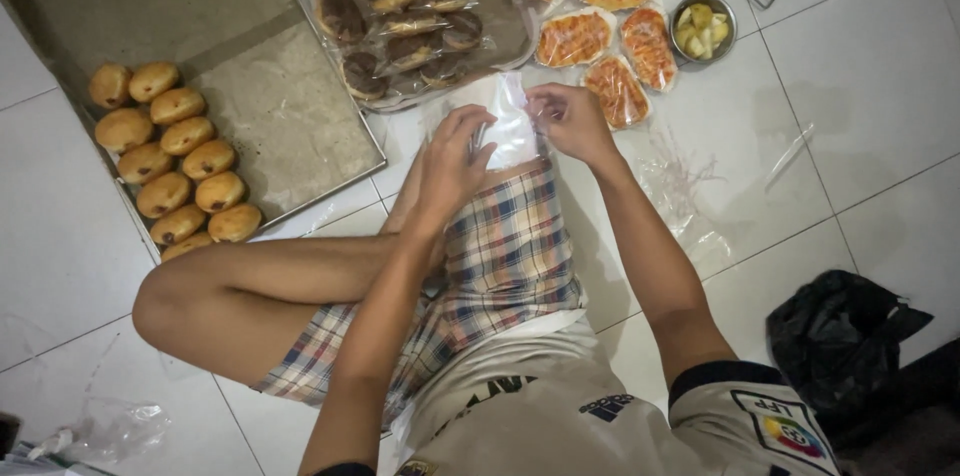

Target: Packing individual baked buns into small plastic bags while sitting on the floor.

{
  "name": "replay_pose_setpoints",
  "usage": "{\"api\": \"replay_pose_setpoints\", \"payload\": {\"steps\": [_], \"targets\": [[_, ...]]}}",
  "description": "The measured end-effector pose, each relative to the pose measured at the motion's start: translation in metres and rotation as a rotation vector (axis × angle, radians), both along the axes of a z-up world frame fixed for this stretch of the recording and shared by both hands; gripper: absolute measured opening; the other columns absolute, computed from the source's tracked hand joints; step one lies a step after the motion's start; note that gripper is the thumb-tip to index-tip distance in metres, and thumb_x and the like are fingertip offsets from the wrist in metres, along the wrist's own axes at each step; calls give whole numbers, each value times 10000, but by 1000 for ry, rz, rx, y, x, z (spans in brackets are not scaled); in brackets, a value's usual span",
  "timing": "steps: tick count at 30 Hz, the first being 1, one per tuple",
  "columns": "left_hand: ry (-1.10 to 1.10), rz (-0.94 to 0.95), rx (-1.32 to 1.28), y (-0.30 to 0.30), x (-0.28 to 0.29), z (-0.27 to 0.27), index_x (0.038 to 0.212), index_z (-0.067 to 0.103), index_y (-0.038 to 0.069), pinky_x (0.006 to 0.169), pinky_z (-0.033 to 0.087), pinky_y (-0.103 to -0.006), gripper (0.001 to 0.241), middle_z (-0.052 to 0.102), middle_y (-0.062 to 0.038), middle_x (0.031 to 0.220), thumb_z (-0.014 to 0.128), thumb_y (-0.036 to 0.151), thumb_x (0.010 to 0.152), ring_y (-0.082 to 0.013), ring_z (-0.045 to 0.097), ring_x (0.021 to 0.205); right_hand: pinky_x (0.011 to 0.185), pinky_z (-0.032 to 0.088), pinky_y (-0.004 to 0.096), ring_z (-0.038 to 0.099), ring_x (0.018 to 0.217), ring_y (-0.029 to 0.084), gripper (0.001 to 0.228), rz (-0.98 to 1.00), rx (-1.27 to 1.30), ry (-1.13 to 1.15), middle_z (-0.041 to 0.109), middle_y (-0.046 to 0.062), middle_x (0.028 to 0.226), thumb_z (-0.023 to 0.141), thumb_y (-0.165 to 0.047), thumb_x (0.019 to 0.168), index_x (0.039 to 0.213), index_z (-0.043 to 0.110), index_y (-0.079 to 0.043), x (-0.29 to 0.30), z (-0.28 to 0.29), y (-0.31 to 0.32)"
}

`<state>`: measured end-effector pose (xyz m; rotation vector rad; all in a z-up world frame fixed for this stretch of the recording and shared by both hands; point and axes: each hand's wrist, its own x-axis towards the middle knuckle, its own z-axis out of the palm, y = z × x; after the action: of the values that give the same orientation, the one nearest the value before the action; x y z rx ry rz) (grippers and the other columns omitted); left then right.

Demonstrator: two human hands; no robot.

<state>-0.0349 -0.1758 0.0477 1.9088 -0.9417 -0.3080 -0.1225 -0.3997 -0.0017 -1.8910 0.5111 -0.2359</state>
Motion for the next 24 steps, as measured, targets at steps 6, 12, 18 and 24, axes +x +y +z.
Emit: {"api": "replay_pose_setpoints", "payload": {"steps": [6,12,18,24], "targets": [[0,-5,-7,0,1,-1,1173,685,99,942,550,-469,341,648,-108,1213,772,-2,859,-344,656,1133,714,605,313,743,828,199,367,-11,10,10,749,136,919,754,10,769,1126,748,-76,1,21,19],[-7,-4,1,2,0,-3,1173,684,106,949,548,-465,340,646,-93,1220,766,-1,861,-338,650,1145,729,607,279,723,775,128,333,-48,14,62,767,100,875,714,35,797,1103,758,-89,3,12,21],[8,-2,-5,3,-1,6,1167,691,106,937,550,-471,330,651,-101,1213,758,-5,864,-350,651,1128,702,605,305,728,779,177,297,-63,14,18,759,116,904,653,19,900,1160,702,-115,-6,17,13],[9,-1,14,3,-1,5,1162,693,122,941,549,-473,336,653,-79,1213,769,7,855,-337,650,1132,737,576,234,722,820,113,218,-129,-110,-43,744,12,897,785,-20,852,1031,763,-144,-14,9,-1]]}}
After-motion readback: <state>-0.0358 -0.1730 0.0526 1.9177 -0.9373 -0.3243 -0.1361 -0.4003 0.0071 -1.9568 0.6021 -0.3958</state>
